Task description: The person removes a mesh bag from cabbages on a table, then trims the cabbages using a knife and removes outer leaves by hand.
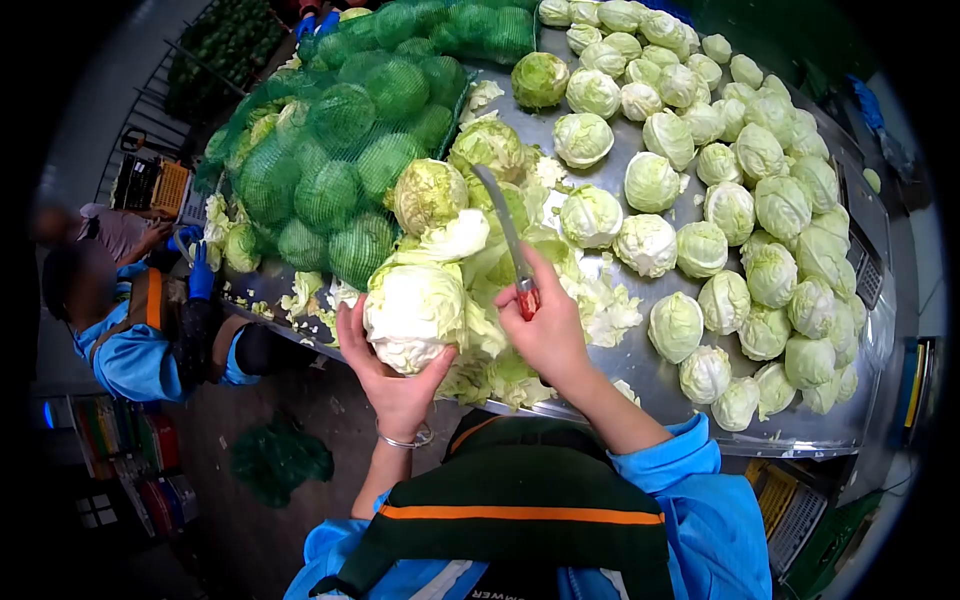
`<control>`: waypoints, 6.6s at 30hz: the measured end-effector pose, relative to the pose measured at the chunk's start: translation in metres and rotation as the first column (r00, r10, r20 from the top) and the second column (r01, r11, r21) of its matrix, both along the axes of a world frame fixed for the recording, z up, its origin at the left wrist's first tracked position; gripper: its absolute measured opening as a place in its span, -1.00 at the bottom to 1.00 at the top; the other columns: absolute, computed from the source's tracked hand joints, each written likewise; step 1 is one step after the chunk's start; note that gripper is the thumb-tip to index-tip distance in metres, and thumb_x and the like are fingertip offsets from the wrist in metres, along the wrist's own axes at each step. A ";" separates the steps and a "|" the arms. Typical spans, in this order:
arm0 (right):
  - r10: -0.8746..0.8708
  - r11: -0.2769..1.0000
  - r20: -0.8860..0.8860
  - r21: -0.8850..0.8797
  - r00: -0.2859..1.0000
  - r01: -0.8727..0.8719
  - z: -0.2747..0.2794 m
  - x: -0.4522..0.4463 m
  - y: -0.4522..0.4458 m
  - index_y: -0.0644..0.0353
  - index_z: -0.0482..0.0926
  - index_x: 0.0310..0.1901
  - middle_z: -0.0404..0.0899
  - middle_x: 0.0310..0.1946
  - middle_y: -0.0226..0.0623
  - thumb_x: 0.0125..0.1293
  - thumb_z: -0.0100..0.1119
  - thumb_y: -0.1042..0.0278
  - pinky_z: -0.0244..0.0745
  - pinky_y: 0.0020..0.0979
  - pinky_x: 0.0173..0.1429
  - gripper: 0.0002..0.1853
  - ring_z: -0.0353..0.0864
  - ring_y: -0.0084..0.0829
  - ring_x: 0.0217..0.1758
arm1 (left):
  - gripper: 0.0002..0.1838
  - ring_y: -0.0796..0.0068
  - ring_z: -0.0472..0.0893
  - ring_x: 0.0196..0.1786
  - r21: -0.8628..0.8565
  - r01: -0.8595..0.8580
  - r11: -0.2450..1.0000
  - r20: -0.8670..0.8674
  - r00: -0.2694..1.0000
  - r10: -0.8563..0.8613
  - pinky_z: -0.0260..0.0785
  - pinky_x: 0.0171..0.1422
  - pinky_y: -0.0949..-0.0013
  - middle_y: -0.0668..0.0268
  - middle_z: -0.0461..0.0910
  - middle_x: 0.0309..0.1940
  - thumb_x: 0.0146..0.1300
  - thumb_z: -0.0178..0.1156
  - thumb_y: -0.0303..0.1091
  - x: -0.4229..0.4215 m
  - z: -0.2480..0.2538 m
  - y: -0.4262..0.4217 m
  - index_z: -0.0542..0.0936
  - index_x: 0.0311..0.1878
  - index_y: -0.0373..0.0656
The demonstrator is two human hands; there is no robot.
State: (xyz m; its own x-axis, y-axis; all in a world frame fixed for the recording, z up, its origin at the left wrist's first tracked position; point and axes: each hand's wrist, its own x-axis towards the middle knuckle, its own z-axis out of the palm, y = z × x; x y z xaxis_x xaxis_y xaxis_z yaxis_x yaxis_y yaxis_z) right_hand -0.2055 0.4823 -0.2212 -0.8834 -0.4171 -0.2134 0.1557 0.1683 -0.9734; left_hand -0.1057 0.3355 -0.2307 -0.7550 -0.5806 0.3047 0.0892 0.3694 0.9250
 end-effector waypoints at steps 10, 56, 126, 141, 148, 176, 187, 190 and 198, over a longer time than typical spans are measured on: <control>0.097 0.995 0.230 -0.035 0.968 -0.092 0.026 -0.004 -0.006 0.17 0.47 0.01 0.34 -0.60 -0.55 0.12 0.33 0.33 0.27 -0.58 -0.64 -0.59 0.35 -0.69 -0.65 | 0.32 0.20 0.18 0.35 0.031 -0.068 0.997 -0.086 0.994 0.070 0.15 0.38 0.19 0.05 0.04 0.37 -0.29 0.54 -0.46 0.001 0.013 -0.008 -0.23 0.45 -0.18; 0.117 0.956 -0.001 -0.272 0.993 -0.113 0.049 -0.036 -0.047 0.24 0.50 -0.09 0.67 -0.19 -0.31 0.16 0.28 0.38 0.31 -0.64 -0.66 -0.71 0.42 -0.68 -0.72 | -0.17 0.00 0.20 0.37 0.805 0.442 -0.396 -0.475 0.880 0.017 0.15 0.35 -0.22 0.15 0.15 0.37 0.13 0.05 0.32 -0.019 0.033 -0.038 0.15 0.40 0.12; 0.701 0.160 0.512 -0.791 0.496 0.591 0.003 -0.025 0.065 -0.06 0.19 0.35 0.26 0.29 -0.07 0.16 0.14 -0.32 0.31 -0.71 -0.69 -0.18 0.32 0.12 0.26 | -0.63 0.52 0.61 -0.25 -0.369 0.249 0.896 0.463 0.885 -0.055 0.43 -0.04 0.38 0.18 0.63 -0.29 0.33 0.11 -0.40 -0.001 -0.005 -0.044 0.44 0.17 -0.28; 0.306 0.302 0.645 -0.763 0.700 0.572 0.023 0.008 0.179 0.02 0.30 0.28 0.49 0.07 -0.14 0.18 -0.02 -0.44 0.17 -0.72 -0.75 -0.19 0.54 -0.39 -0.28 | -0.64 0.29 0.58 -0.44 -0.579 0.812 0.078 -0.024 0.078 -0.997 0.51 -0.09 0.26 0.33 0.51 -0.56 0.11 0.28 -0.21 -0.020 0.108 0.134 0.58 -0.09 -0.23; 0.463 0.412 0.673 -0.739 0.576 0.533 0.036 0.016 0.198 -0.06 0.29 0.27 0.55 -0.04 -0.28 0.22 -0.10 -0.44 0.19 -0.67 -0.82 -0.25 0.63 -0.45 -0.37 | 0.39 0.20 0.02 0.48 0.216 0.846 0.487 -0.093 0.515 -0.852 -0.03 0.48 0.14 -0.01 0.04 0.42 -0.48 0.65 -0.15 -0.104 0.072 0.133 -0.03 0.45 -0.21; 0.408 0.852 -0.379 0.485 0.831 -0.197 -0.084 0.061 0.112 -0.10 0.37 0.26 0.40 -0.35 -0.24 0.28 0.03 0.41 0.46 -0.27 -0.33 -0.52 0.50 -0.21 -0.36 | 0.13 -0.02 0.13 0.33 -0.128 0.278 0.952 0.580 0.800 -0.155 0.06 0.41 0.10 -0.08 0.10 0.24 -0.23 0.55 -0.11 0.003 -0.105 0.079 0.07 0.35 -0.30; 0.372 0.721 -0.160 0.671 0.914 -0.176 -0.071 0.032 0.077 0.02 0.33 0.27 0.50 -0.29 -0.08 0.37 -0.11 0.23 0.50 -0.15 -0.14 -0.56 0.59 -0.08 -0.20 | 0.13 -0.06 0.19 0.27 -0.095 0.235 0.967 0.567 0.812 -0.142 0.10 0.35 0.05 -0.09 0.20 0.20 -0.33 0.59 -0.11 -0.011 -0.118 0.071 0.15 0.31 -0.28; 0.370 0.684 -0.116 0.705 0.922 -0.186 -0.070 0.034 0.071 0.16 0.30 0.26 0.53 -0.25 -0.01 0.37 -0.11 0.21 0.49 -0.10 -0.09 -0.54 0.59 -0.04 -0.17 | 0.12 -0.02 0.20 0.27 -0.099 0.255 0.962 0.581 0.799 -0.152 0.13 0.36 0.09 -0.07 0.19 0.20 -0.28 0.57 -0.09 -0.010 -0.118 0.067 0.14 0.32 -0.29; 0.395 0.539 0.101 0.779 0.913 -0.319 -0.061 0.026 0.063 0.23 0.30 0.25 0.56 -0.20 0.09 0.40 -0.16 0.16 0.44 -0.04 -0.02 -0.53 0.57 0.04 -0.09 | 0.11 0.02 0.20 0.29 -0.187 0.305 0.934 0.543 0.824 -0.161 0.12 0.38 0.13 -0.04 0.18 0.22 -0.30 0.57 -0.11 -0.006 -0.118 0.070 0.16 0.33 -0.26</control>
